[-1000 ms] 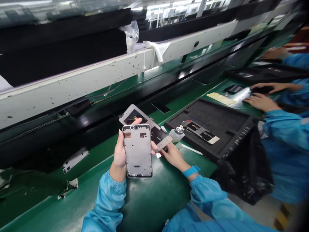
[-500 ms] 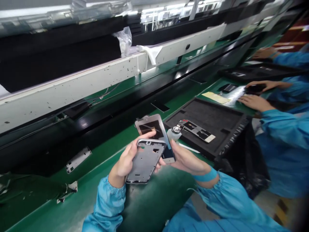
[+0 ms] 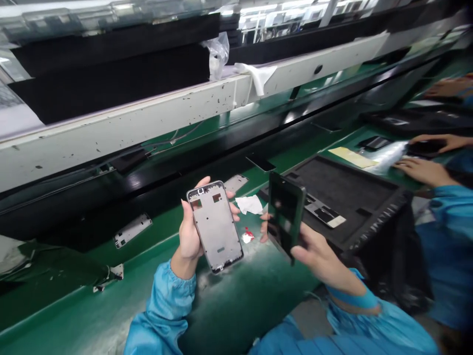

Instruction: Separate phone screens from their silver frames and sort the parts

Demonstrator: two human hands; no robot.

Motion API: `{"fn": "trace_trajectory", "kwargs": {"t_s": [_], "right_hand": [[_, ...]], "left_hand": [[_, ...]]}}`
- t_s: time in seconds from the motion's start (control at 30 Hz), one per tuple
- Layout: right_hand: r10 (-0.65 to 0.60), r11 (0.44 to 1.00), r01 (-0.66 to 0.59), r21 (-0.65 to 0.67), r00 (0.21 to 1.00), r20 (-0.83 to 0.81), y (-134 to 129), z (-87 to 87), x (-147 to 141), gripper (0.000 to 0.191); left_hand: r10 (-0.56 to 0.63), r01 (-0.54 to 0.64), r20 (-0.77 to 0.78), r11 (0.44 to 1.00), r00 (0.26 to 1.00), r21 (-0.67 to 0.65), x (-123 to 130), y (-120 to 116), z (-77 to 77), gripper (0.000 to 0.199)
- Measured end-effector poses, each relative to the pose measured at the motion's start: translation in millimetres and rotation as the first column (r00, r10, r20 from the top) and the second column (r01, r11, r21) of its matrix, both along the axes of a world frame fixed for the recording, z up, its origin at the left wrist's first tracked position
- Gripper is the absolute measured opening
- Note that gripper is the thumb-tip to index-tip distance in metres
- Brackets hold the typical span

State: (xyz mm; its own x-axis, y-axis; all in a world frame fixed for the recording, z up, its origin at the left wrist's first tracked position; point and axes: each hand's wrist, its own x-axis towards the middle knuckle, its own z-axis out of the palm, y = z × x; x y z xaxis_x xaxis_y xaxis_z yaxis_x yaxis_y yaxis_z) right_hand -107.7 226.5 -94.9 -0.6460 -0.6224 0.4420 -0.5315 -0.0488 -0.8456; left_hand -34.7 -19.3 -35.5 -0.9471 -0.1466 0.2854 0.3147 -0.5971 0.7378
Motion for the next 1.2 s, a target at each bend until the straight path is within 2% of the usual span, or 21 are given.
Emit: {"fn": "trace_trajectory", "kwargs": {"t_s": [0.07, 0.17, 0.37, 0.53, 0.7, 0.8, 1.0, 1.1, 1.2], "right_hand": [[-0.014, 0.997, 0.029, 0.071, 0.979, -0.201, -1, 6.7, 1, 0.070], [0.027, 0.988, 0.035, 0.151, 0.922, -0.387, -3, 15.9, 1, 0.069], [0.054, 0.972, 0.066, 0.223, 0.868, -0.494, 4, 24.1, 2, 0.065], [0.094, 0.963, 0.042, 0.266, 0.874, -0.476, 5, 29.9, 2, 0.066], [0.137, 0.969, -0.028, 0.247, 0.888, -0.438, -6, 30.8, 0, 0.069], [0.129, 0.983, -0.064, 0.173, 0.908, -0.398, -19, 24.2, 1, 0.073], [0.041, 0.999, -0.042, -0.003, 0.976, -0.215, -46, -2.3, 7, 0.079], [0.029, 0.999, -0.035, -0.041, 0.988, -0.151, -54, -10.0, 10, 0.081], [0.071, 0.996, -0.076, -0.039, 0.991, -0.110, -54, -10.3, 11, 0.081]], "left_hand": [[0.058, -0.059, -0.018, 0.996, 0.998, -0.068, -5, -1, -4.7, 0.077], [0.148, -0.156, -0.072, 0.979, 0.986, -0.134, -11, -6, -9.2, 0.072], [0.202, -0.230, -0.182, 0.962, 0.962, -0.148, -9, -15, -7.3, 0.059], [0.190, -0.231, -0.233, 0.959, 0.954, -0.165, -5, -19, -6.5, 0.056], [0.105, -0.215, -0.328, 0.924, 0.939, -0.318, -7, -24, -10.8, 0.056], [0.088, -0.219, -0.321, 0.891, 0.943, -0.398, -9, -24, -12.4, 0.055], [0.173, -0.286, -0.280, 0.853, 0.944, -0.436, -9, -22, -10.7, 0.053], [0.178, -0.291, -0.279, 0.847, 0.944, -0.445, -11, -25, -11.6, 0.045], [0.149, -0.296, -0.334, 0.842, 0.931, -0.450, -15, -32, -13.8, 0.040]]}}
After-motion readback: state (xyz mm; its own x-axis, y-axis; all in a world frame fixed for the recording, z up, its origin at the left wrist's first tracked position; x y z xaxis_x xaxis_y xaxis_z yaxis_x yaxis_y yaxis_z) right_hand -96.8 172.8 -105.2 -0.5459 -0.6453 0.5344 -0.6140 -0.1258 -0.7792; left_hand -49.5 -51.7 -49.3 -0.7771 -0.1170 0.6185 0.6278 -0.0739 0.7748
